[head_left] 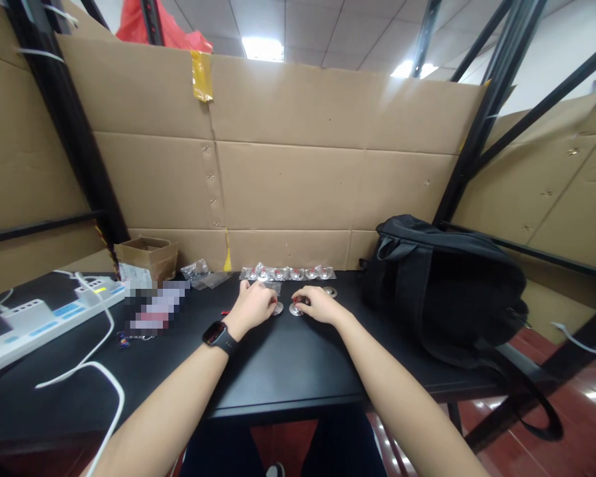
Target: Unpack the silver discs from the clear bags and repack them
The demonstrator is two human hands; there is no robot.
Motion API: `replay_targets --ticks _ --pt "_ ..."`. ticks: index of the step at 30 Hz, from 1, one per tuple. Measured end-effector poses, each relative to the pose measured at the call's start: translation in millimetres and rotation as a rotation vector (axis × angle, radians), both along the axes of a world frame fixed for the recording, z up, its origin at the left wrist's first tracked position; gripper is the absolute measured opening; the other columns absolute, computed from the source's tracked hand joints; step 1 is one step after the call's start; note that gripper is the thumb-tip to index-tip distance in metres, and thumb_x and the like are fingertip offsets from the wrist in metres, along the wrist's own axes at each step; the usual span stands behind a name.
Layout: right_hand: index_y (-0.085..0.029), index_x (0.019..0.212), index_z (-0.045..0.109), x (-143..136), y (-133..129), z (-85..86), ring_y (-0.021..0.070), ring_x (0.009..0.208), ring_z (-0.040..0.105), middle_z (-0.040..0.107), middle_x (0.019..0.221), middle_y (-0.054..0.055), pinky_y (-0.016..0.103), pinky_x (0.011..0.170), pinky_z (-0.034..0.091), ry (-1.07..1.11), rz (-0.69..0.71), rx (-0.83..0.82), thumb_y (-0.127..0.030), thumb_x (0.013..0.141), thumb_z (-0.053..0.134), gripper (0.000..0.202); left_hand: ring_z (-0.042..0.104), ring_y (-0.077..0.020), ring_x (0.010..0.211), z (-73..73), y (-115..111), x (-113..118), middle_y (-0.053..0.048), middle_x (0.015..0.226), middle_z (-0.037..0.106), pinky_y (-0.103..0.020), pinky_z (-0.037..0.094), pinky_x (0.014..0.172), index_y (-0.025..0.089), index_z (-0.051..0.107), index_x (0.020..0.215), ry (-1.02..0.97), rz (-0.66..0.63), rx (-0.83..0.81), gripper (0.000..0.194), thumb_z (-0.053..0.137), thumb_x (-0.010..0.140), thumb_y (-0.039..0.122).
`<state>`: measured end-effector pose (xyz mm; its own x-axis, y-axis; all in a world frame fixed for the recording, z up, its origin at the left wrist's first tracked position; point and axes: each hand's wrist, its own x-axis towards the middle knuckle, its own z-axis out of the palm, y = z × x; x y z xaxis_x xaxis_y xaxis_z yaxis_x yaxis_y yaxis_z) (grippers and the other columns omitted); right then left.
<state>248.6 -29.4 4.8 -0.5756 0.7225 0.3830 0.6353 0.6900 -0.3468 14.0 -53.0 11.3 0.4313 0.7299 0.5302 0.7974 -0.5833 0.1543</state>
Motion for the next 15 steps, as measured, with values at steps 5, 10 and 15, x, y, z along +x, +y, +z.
replay_targets --ticks 5,10,15 --pt "-0.019 0.094 0.075 -1.7 -1.4 1.7 0.0150 0.075 0.065 0.072 0.085 0.003 0.024 0.071 0.045 0.005 0.006 -0.046 -0.016 0.084 0.070 0.011 0.060 -0.0252 0.081 7.3 -6.5 1.9 -0.003 0.064 0.066 -0.046 0.031 0.092 0.025 0.067 0.066 0.046 -0.055 -0.061 0.012 0.064 0.077 0.023" --pt "-0.019 0.093 0.076 -2.3 0.6 1.1 0.0153 0.075 0.066 0.073 0.085 0.004 0.023 0.071 0.046 0.001 0.009 -0.065 -0.015 0.083 0.070 0.012 0.059 -0.0241 0.083 13.7 -11.0 2.4 -0.004 0.068 0.069 -0.044 0.029 0.089 0.027 0.073 0.075 0.134 -0.032 -0.073 0.015 0.060 0.079 0.021" --pt "-0.019 0.089 0.079 -0.9 4.3 0.5 0.0174 0.079 0.069 0.076 0.087 0.005 0.023 0.074 0.047 -0.031 -0.009 -0.065 -0.016 0.084 0.068 0.013 0.058 -0.0262 0.090 15.2 -13.6 3.0 -0.007 0.070 0.069 -0.044 0.026 0.088 0.025 0.076 0.077 0.210 -0.002 -0.079 0.016 0.061 0.083 0.026"
